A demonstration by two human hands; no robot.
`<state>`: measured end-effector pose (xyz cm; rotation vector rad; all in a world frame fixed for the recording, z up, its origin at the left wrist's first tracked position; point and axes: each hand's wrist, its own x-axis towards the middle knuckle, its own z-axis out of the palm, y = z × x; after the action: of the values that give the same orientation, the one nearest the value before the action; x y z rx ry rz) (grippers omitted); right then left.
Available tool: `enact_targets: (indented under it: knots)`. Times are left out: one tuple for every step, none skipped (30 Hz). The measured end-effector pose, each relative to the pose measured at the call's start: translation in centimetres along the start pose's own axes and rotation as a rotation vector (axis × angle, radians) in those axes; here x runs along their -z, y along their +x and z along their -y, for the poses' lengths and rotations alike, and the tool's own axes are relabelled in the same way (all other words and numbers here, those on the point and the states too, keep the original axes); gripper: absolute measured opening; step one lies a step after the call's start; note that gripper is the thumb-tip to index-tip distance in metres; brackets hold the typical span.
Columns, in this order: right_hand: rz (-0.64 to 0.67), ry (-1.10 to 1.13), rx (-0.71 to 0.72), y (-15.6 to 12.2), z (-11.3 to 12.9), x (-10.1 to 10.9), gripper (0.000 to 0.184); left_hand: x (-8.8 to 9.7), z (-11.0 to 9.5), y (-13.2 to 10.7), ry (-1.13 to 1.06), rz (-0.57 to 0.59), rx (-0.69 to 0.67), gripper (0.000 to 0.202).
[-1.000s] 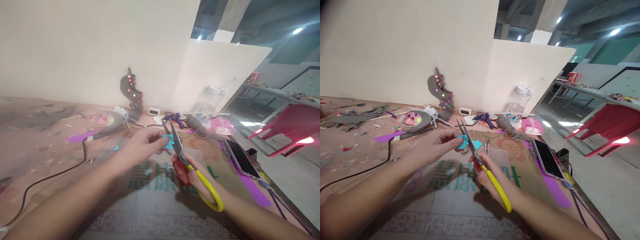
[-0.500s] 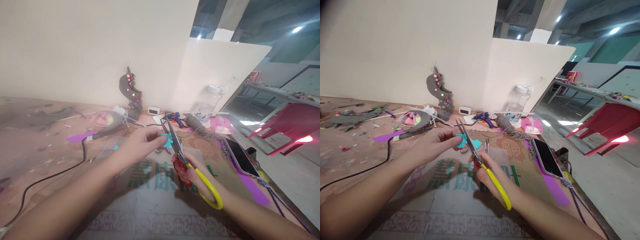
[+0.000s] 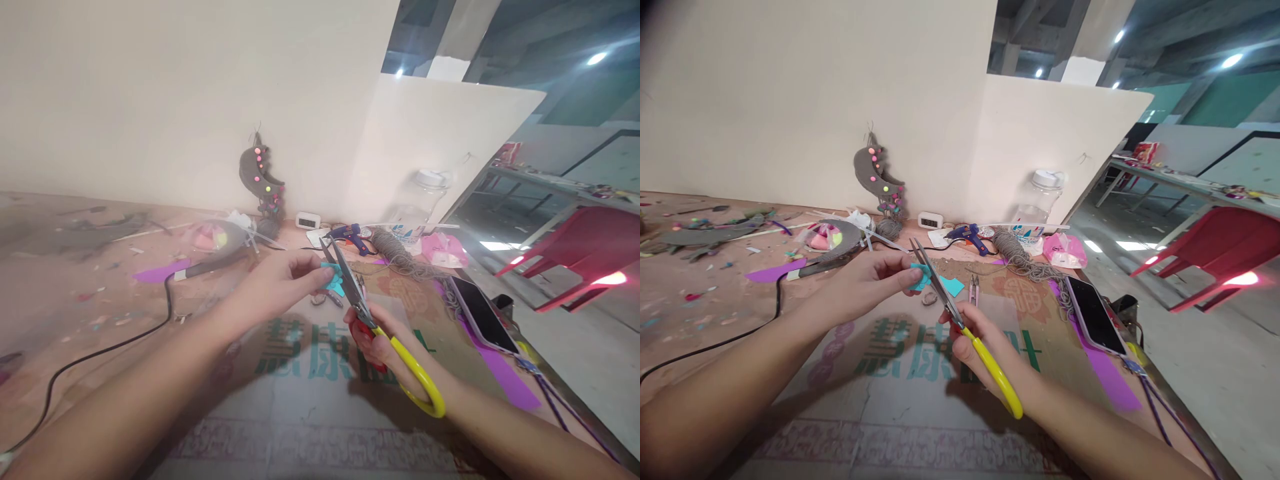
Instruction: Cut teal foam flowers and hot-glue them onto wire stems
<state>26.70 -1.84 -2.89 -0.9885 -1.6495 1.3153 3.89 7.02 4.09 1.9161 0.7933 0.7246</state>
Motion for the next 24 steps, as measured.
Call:
enact_targets:
  knots:
    - [-0.008,0.0,0.003,0.03,-0.07,-0.03,0.061,0.01,0.1,0.01,-0.013,0.014,0.005,0.028]
    - [-0.015,0.001,0.005,0.07,-0.12,-0.06,0.061,0.04,0.21,0.03,-0.028,0.028,0.014,0.027]
    - [-0.016,0.001,0.005,0.11,-0.13,-0.07,0.061,0.07,0.3,0.05,-0.041,0.035,0.023,0.025]
    - [-0.018,0.002,0.001,0.15,-0.13,-0.07,0.061,0.12,0.37,0.09,-0.052,0.039,0.031,0.024]
    - [-0.018,0.003,-0.003,0.18,-0.11,-0.07,0.062,0.18,0.41,0.13,-0.062,0.037,0.034,0.023]
    - [-0.017,0.005,-0.006,0.2,-0.09,-0.06,0.062,0.24,0.43,0.16,-0.071,0.032,0.031,0.022]
    - [-0.017,0.009,-0.011,0.21,-0.07,-0.05,0.063,0.31,0.41,0.2,-0.08,0.022,0.023,0.021]
    - [-0.013,0.014,-0.018,0.2,-0.06,-0.03,0.063,0.36,0.38,0.22,-0.088,0.01,0.013,0.021]
    - [-0.009,0.02,-0.022,0.19,-0.06,-0.02,0.063,0.4,0.33,0.23,-0.095,-0.005,0.004,0.021]
    - [-0.005,0.026,-0.022,0.18,-0.07,-0.02,0.063,0.42,0.27,0.24,-0.099,-0.019,-0.001,0.021]
    - [-0.002,0.028,-0.021,0.16,-0.09,-0.01,0.062,0.42,0.21,0.23,-0.102,-0.03,-0.004,0.021]
    - [-0.002,0.026,-0.021,0.14,-0.11,0.0,0.062,0.4,0.15,0.21,-0.104,-0.035,-0.003,0.022]
    - [-0.003,0.023,-0.022,0.12,-0.13,0.0,0.063,0.37,0.1,0.2,-0.108,-0.037,-0.002,0.022]
    - [-0.006,0.018,-0.023,0.11,-0.14,0.02,0.063,0.34,0.06,0.18,-0.111,-0.038,-0.001,0.022]
    - [-0.01,0.015,-0.026,0.1,-0.15,0.03,0.063,0.3,0.03,0.16,-0.115,-0.039,0.0,0.021]
    - [-0.011,0.013,-0.03,0.11,-0.15,0.04,0.063,0.28,0.01,0.15,-0.121,-0.041,0.0,0.021]
    - [-0.008,0.014,-0.031,0.13,-0.14,0.05,0.063,0.26,0.0,0.14,-0.127,-0.043,0.0,0.021]
    - [-0.004,0.014,-0.028,0.16,-0.14,0.05,0.062,0.26,0.0,0.14,-0.134,-0.046,-0.002,0.021]
    - [0.001,0.013,-0.021,0.2,-0.13,0.05,0.061,0.27,0.0,0.15,-0.141,-0.052,-0.005,0.02]
    - [0.006,0.01,-0.016,0.23,-0.13,0.05,0.06,0.28,0.0,0.16,-0.144,-0.056,-0.011,0.02]
    - [0.007,0.005,-0.012,0.26,-0.13,0.04,0.059,0.3,0.02,0.18,-0.146,-0.063,-0.021,0.02]
    - [0.003,-0.001,-0.01,0.28,-0.11,0.03,0.059,0.31,0.04,0.2,-0.145,-0.069,-0.033,0.02]
    - [-0.001,-0.01,-0.011,0.29,-0.08,0.02,0.058,0.33,0.07,0.23,-0.143,-0.074,-0.045,0.021]
    - [-0.004,-0.02,-0.01,0.29,-0.01,0.01,0.057,0.35,0.11,0.26,-0.14,-0.081,-0.054,0.022]
